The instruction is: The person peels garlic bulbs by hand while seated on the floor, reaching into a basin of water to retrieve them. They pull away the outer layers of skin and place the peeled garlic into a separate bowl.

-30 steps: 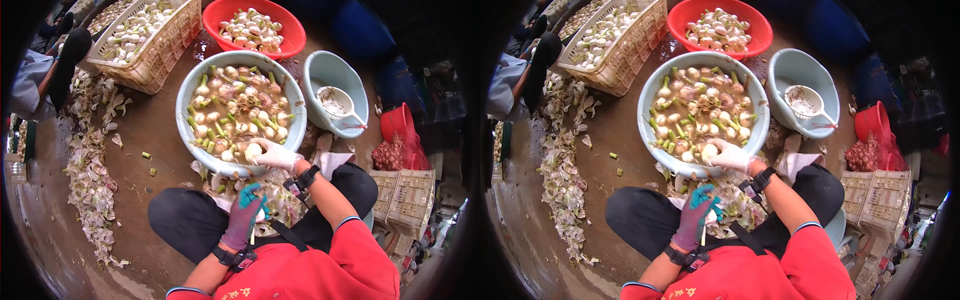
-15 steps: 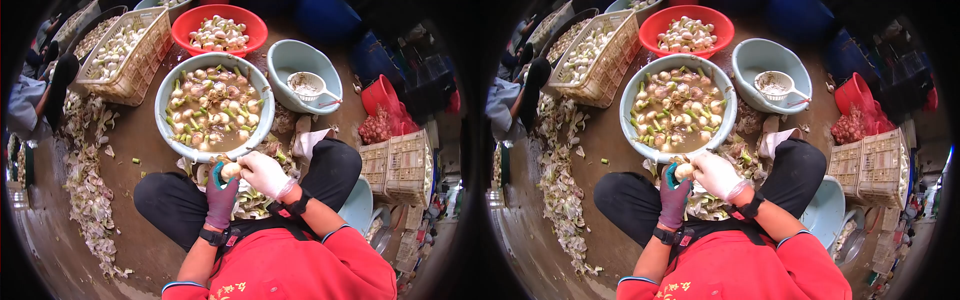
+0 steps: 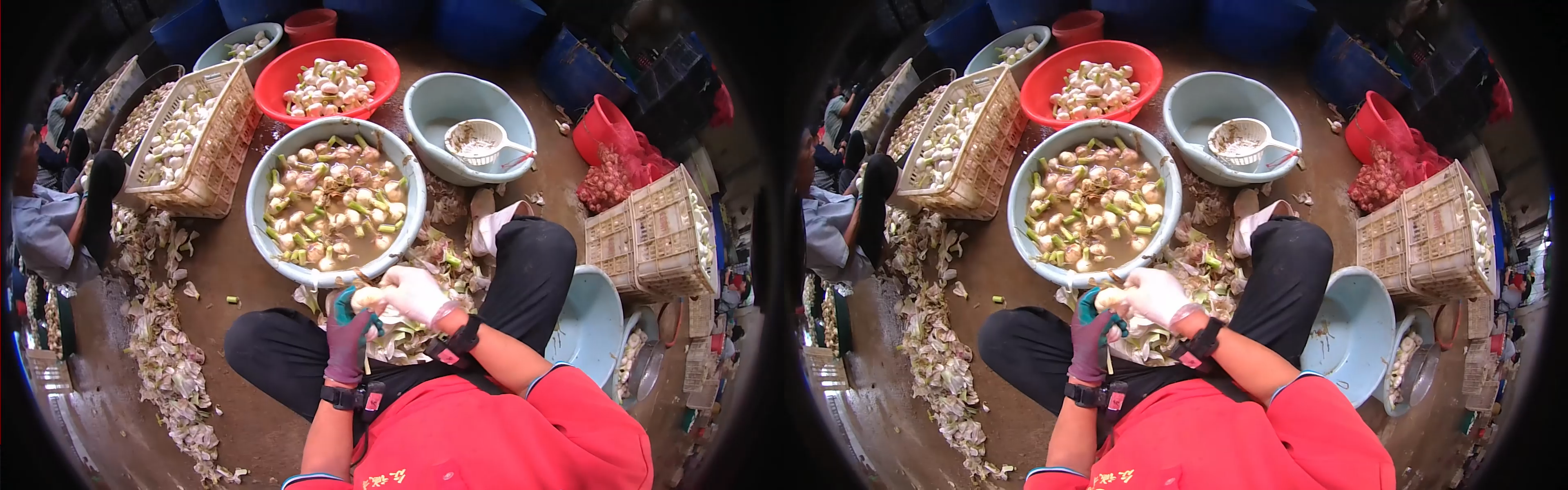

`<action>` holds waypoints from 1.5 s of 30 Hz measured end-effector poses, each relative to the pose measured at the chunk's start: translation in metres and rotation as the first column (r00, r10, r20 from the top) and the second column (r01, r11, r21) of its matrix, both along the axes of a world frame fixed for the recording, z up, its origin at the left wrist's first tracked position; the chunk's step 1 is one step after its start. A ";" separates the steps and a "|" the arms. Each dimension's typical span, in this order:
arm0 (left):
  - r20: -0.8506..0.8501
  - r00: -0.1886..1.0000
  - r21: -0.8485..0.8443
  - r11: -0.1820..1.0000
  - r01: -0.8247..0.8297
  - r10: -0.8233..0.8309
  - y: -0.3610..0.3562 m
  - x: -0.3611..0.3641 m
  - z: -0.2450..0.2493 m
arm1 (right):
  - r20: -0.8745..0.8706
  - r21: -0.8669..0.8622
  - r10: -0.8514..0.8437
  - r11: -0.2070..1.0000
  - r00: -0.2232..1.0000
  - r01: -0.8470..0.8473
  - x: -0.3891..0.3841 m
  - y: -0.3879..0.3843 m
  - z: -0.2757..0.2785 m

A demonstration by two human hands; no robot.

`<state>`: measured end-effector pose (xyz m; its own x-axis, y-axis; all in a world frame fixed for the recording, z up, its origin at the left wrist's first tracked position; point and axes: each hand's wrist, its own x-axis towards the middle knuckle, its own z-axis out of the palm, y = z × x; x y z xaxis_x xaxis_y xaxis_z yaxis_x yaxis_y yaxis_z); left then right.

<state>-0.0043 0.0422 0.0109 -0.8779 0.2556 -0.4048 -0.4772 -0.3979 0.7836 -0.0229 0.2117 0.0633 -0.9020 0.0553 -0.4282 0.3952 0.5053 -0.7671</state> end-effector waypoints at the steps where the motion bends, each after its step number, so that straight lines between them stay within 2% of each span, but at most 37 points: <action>1: 0.057 0.998 0.108 0.994 0.026 -0.032 -0.001 0.000 0.007 | -0.132 0.127 0.036 0.992 0.991 -0.019 -0.001 0.011 -0.020; 2: 0.106 0.992 0.215 0.976 0.042 -0.066 -0.002 -0.001 0.012 | -0.051 0.162 0.030 0.987 0.998 -0.022 -0.004 0.020 -0.022; 3: 0.030 0.991 0.251 0.960 0.121 -0.132 -0.006 0.001 0.006 | -0.022 0.310 0.074 0.948 0.997 -0.064 -0.007 0.032 -0.041; 5: 0.051 0.978 0.378 0.910 0.171 -0.204 -0.014 0.001 0.003 | 0.183 0.575 0.287 0.744 0.940 -0.339 -0.004 0.061 -0.065; 6: 0.083 0.973 0.423 0.891 0.163 -0.217 -0.015 0.000 0.006 | 0.133 0.653 0.278 0.697 0.951 -0.295 0.001 0.064 -0.061; 7: 0.128 0.980 0.334 0.937 0.105 -0.155 -0.011 0.002 0.009 | -0.047 0.581 0.309 0.782 0.950 -0.226 0.004 0.064 -0.060; 8: 0.131 0.981 0.332 0.939 0.093 -0.143 -0.013 -0.001 0.003 | -0.219 0.486 0.307 0.858 0.926 -0.170 0.009 0.057 -0.035; 10: 0.015 0.954 0.365 0.890 0.274 -0.300 -0.013 -0.004 -0.017 | -0.411 0.359 0.415 0.892 0.812 -0.274 0.005 0.040 -0.013; 11: -0.009 0.955 0.245 0.925 0.291 -0.297 -0.009 -0.003 -0.012 | -0.414 0.316 0.451 0.886 0.791 -0.340 0.005 0.030 0.000; 12: -0.012 0.954 0.242 0.925 0.292 -0.298 -0.010 -0.004 -0.012 | -0.410 0.261 0.441 0.896 0.799 -0.360 0.005 0.021 0.004; 14: 0.053 0.952 0.323 0.908 0.268 -0.300 -0.010 -0.003 -0.011 | -0.386 0.261 0.387 0.917 0.838 -0.303 0.008 0.012 0.003; 16: 0.113 0.951 0.288 0.926 0.244 -0.286 -0.012 0.001 -0.004 | -0.385 0.301 0.415 0.901 0.824 -0.313 0.010 0.008 0.003; 18: 0.123 0.920 0.262 0.906 0.333 -0.373 -0.018 0.002 -0.007 | -0.382 0.342 0.446 0.882 0.809 -0.324 0.014 0.005 0.006; 20: 0.105 0.930 0.245 0.916 0.318 -0.351 -0.016 0.006 -0.003 | -0.404 0.398 0.456 0.868 0.793 -0.296 0.018 0.002 0.009; 22: 0.009 0.941 0.189 0.925 0.330 -0.338 -0.017 0.004 0.008 | -0.437 0.372 0.425 0.888 0.793 -0.271 0.022 -0.001 0.008; 23: -0.039 0.949 0.122 0.941 0.316 -0.313 -0.015 0.006 0.012 | -0.414 0.332 0.367 0.913 0.833 -0.238 0.024 -0.001 0.006; 24: -0.024 0.954 0.130 0.945 0.300 -0.299 -0.013 0.007 0.013 | -0.389 0.292 0.310 0.935 0.868 -0.203 0.024 -0.002 0.005; 25: 0.011 0.931 0.178 0.917 0.356 -0.364 -0.018 0.006 0.017 | -0.370 0.212 0.267 0.957 0.890 -0.199 0.024 -0.001 0.004; 26: 0.046 0.903 0.230 0.884 0.407 -0.428 -0.021 0.005 0.027 | -0.376 0.203 0.268 0.958 0.887 -0.203 0.025 -0.002 0.008; 27: 0.009 0.901 0.263 0.871 0.415 -0.433 -0.020 0.005 0.029 | -0.207 -0.033 0.133 0.989 0.969 -0.143 0.027 -0.002 0.014; 28: -0.004 0.883 0.271 0.850 0.452 -0.469 -0.022 0.005 0.029 | 0.000 -0.247 0.033 0.968 0.999 -0.032 0.029 -0.001 0.017; 30: -0.066 0.900 0.238 0.869 0.434 -0.432 -0.011 0.009 0.027 | 0.012 -0.314 0.000 0.949 1.000 0.004 0.034 0.006 -0.005; 31: -0.073 0.900 0.233 0.870 0.434 -0.430 -0.009 0.008 0.030 | 0.135 -0.447 -0.068 0.886 0.988 0.122 0.037 0.009 -0.010; 32: -0.006 0.863 0.180 0.848 0.498 -0.506 -0.007 0.006 0.041 | 0.265 -0.554 -0.112 0.795 0.958 0.247 0.039 0.012 -0.015; 33: 0.067 0.818 0.130 0.817 0.561 -0.572 -0.006 0.004 0.047 | 0.281 -0.519 -0.108 0.818 0.954 0.246 0.040 0.015 -0.019; 34: 0.063 0.820 0.123 0.820 0.559 -0.569 -0.007 0.004 0.044 | 0.275 -0.524 -0.103 0.817 0.956 0.239 0.043 0.017 -0.021; 35: 0.087 0.807 0.188 0.805 0.562 -0.584 -0.009 0.005 0.035 | 0.113 -0.326 -0.088 0.938 0.990 0.121 0.045 0.018 -0.018; 36: 0.108 0.795 0.254 0.790 0.558 -0.597 -0.011 0.007 0.027 | -0.043 -0.089 -0.030 0.996 0.999 0.026 0.044 0.017 -0.010; 38: 0.161 0.820 0.285 0.822 0.493 -0.549 -0.013 0.011 0.011 | -0.273 -0.057 0.125 0.988 0.954 -0.146 0.046 0.013 -0.005; 40: 0.156 0.856 0.379 0.830 0.409 -0.492 -0.018 0.010 -0.009 | -0.184 0.036 0.281 0.960 0.942 -0.279 0.040 0.004 0.027; 42: 0.163 0.845 0.331 0.835 0.440 -0.510 -0.021 0.009 -0.001 | -0.218 0.103 0.297 0.954 0.930 -0.280 0.040 0.002 0.024; 43: -0.034 0.860 0.125 0.851 0.510 -0.510 -0.020 0.010 0.001 | -0.284 0.095 0.303 0.953 0.910 -0.287 0.040 0.003 0.016; 44: -0.224 0.820 -0.091 0.849 0.520 -0.526 -0.018 0.011 0.006 | -0.345 0.087 0.306 0.952 0.887 -0.295 0.042 0.002 0.012; 45: 0.026 0.850 0.074 0.849 0.523 -0.526 -0.024 0.011 0.015 | -0.293 -0.030 0.205 0.974 0.934 -0.224 0.045 0.001 0.009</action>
